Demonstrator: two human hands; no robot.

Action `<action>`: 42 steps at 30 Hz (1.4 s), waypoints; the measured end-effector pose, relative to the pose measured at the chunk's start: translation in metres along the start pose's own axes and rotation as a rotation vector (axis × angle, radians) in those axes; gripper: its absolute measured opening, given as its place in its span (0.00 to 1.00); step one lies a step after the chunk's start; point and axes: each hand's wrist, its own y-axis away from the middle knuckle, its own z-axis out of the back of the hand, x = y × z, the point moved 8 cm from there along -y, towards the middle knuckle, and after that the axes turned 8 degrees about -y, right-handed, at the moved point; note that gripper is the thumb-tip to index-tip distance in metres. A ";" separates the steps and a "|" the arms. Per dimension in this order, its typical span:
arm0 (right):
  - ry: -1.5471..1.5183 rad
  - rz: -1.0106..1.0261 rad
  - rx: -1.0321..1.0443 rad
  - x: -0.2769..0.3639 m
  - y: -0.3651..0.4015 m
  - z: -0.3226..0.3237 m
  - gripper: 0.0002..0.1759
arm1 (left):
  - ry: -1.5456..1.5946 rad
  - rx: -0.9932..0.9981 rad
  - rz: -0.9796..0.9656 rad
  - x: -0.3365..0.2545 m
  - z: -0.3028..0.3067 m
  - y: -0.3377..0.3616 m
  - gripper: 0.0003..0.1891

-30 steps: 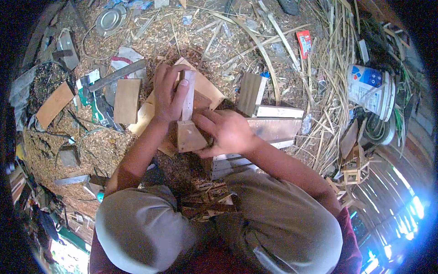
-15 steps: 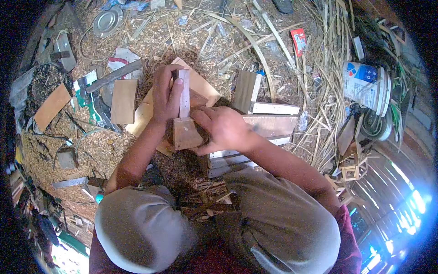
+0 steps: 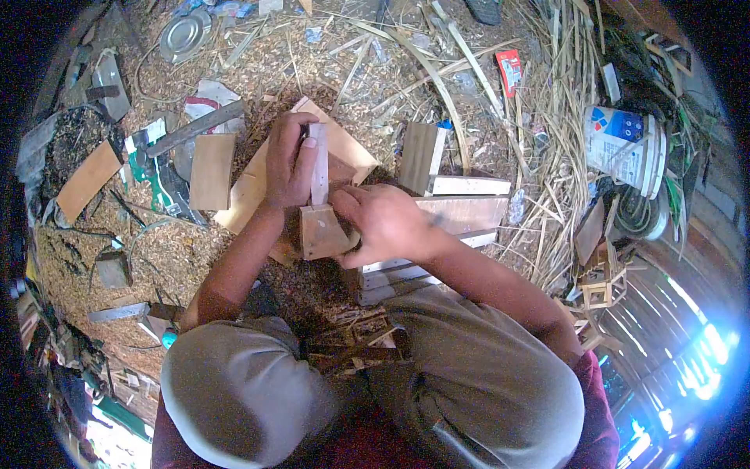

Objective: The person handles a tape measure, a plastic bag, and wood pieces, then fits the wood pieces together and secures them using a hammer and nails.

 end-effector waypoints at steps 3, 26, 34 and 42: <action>-0.001 0.000 0.001 0.002 0.000 0.002 0.46 | -0.001 0.032 -0.006 0.000 -0.001 -0.001 0.17; -0.040 -0.007 -0.016 -0.002 -0.002 0.005 0.47 | -0.030 0.013 -0.034 -0.002 0.000 -0.003 0.16; -0.019 0.016 0.010 0.000 -0.002 0.003 0.46 | -0.047 0.018 -0.045 -0.004 0.001 -0.004 0.16; 0.037 0.025 0.017 0.001 0.001 0.004 0.50 | -0.035 0.023 -0.003 -0.001 0.002 -0.002 0.19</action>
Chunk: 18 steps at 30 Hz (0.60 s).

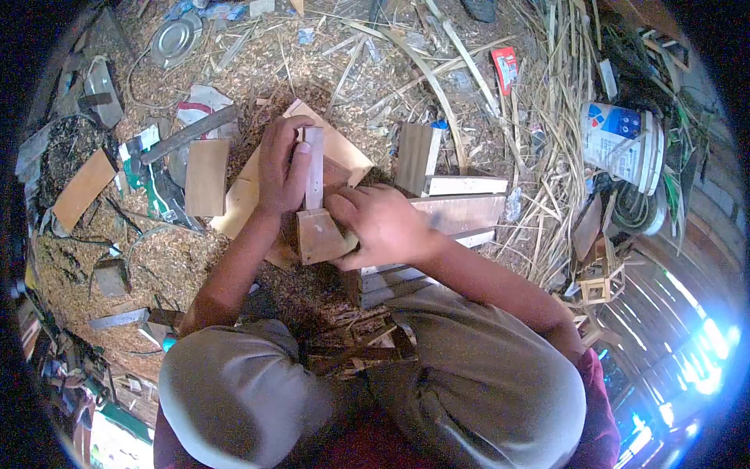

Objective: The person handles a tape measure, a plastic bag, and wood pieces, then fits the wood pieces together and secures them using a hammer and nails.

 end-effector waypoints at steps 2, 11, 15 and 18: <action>-0.004 0.014 -0.007 0.001 0.001 0.002 0.52 | 0.119 -0.038 0.056 0.004 0.002 0.002 0.20; -0.101 -0.006 -0.116 -0.005 0.010 0.034 0.53 | 0.310 -0.182 0.393 0.038 0.051 0.029 0.14; -0.086 0.044 -0.141 0.001 0.013 0.038 0.52 | 0.271 -0.083 0.378 0.018 0.073 0.035 0.13; -0.096 0.099 -0.211 0.008 0.018 0.044 0.50 | 0.344 -0.044 0.349 -0.006 0.079 0.035 0.12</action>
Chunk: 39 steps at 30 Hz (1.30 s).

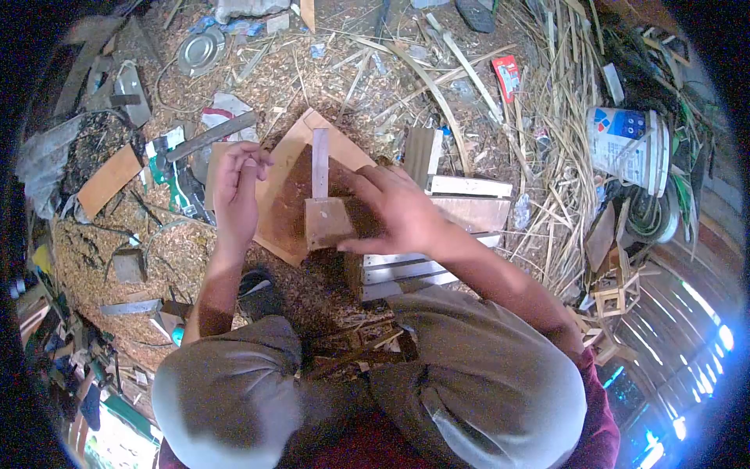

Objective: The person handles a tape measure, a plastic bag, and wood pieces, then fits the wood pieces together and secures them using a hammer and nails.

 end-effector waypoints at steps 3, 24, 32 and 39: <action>-0.006 -0.018 -0.032 0.006 0.005 0.010 0.47 | 0.196 0.017 0.054 -0.019 0.005 0.006 0.11; 0.192 0.306 0.322 0.155 -0.067 0.062 0.23 | 0.093 -0.521 -0.252 -0.217 0.236 0.169 0.14; 0.230 0.114 0.317 0.087 -0.198 -0.062 0.19 | 0.141 -0.552 -0.085 -0.090 0.228 0.118 0.15; 0.457 0.058 0.234 0.008 -0.294 -0.162 0.16 | 0.156 -0.594 0.046 -0.030 0.216 0.116 0.13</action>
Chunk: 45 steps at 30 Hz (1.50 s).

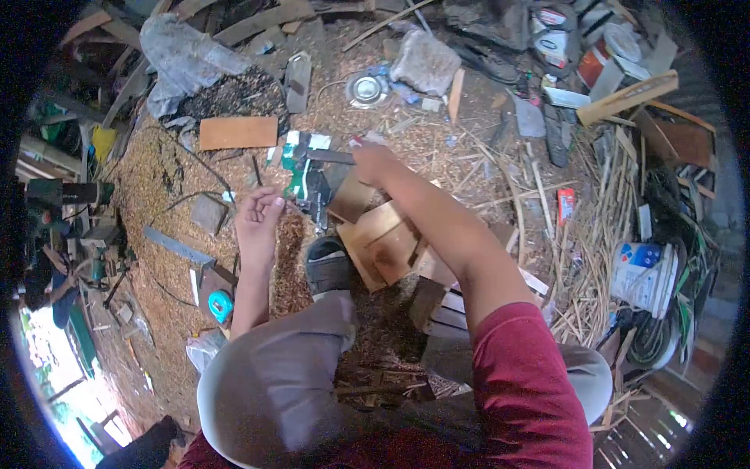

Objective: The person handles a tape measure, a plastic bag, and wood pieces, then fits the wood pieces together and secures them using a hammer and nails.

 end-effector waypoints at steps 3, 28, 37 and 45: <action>0.002 -0.042 0.047 -0.002 -0.016 -0.015 0.16 | -0.029 0.031 0.032 0.005 0.016 0.000 0.14; -0.287 -0.309 0.040 0.128 0.177 0.079 0.27 | 0.119 -0.032 0.165 0.008 0.156 0.076 0.14; -0.315 -0.240 -0.094 0.204 0.080 -0.083 0.17 | -0.302 -0.333 0.243 0.070 0.279 0.113 0.18; -0.282 0.128 -0.279 0.227 -0.010 -0.063 0.15 | -1.367 -0.406 -0.135 0.034 0.244 -0.008 0.50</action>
